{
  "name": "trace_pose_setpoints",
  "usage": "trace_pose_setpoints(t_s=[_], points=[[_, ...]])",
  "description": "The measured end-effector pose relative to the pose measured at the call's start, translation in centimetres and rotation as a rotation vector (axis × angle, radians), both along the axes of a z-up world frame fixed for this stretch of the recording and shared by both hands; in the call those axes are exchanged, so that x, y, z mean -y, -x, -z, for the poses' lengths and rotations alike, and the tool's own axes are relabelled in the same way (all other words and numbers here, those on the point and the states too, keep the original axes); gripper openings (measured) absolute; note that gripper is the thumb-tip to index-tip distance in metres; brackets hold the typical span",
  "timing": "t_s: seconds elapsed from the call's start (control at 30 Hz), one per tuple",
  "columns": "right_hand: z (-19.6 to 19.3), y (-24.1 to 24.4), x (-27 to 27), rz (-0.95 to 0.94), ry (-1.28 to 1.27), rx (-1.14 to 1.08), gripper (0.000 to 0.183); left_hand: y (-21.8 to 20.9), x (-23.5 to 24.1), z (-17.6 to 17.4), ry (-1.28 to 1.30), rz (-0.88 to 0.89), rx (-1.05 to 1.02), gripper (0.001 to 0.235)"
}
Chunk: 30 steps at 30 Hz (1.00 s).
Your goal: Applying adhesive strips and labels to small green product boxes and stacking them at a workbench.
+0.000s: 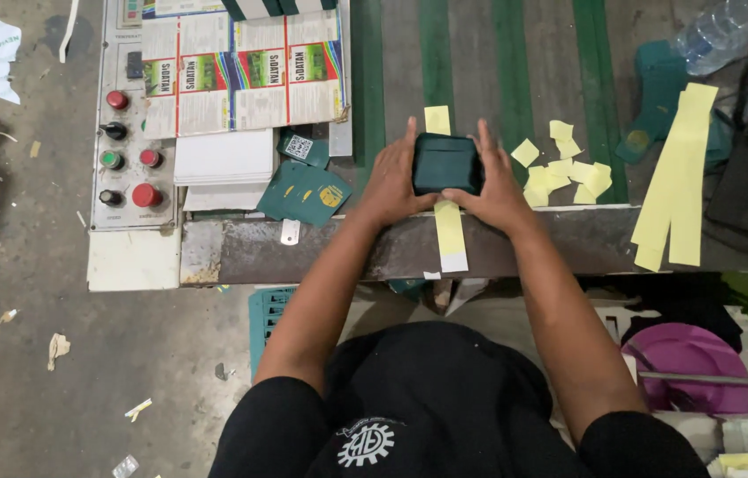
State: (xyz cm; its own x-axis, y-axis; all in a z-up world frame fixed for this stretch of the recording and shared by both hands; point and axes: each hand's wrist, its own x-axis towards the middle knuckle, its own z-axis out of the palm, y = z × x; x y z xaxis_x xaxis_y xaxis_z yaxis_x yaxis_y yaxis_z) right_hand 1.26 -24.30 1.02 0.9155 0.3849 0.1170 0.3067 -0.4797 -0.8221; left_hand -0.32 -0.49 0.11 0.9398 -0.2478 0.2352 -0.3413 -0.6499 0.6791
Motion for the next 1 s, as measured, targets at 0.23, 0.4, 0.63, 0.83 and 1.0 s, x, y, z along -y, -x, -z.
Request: trace_pose_setpoints(t_s=[0.23,0.4,0.63,0.83,1.0], points=[[0.4,0.0,-0.4,-0.064,0.303,0.133,0.117,1.0,0.5,-1.5,-0.076,-0.013,0.142,0.127],[-0.5,0.2,-0.8,-0.11,0.279,0.182,0.129,1.0,0.3,-0.6,-0.17,-0.023,0.007,0.117],[0.6,-0.2,-0.7,-0.116,0.307,0.17,0.133,0.5,0.5,0.6,-0.113,0.032,0.035,0.125],[0.5,0.3,-0.6,-0.083,0.255,0.126,0.119,0.6,1.0,1.3,-0.162,0.053,0.034,0.124],[1.5,-0.3,-0.2,-0.151,0.217,0.209,0.115,1.8,1.7,1.1,-0.092,-0.039,0.024,0.121]])
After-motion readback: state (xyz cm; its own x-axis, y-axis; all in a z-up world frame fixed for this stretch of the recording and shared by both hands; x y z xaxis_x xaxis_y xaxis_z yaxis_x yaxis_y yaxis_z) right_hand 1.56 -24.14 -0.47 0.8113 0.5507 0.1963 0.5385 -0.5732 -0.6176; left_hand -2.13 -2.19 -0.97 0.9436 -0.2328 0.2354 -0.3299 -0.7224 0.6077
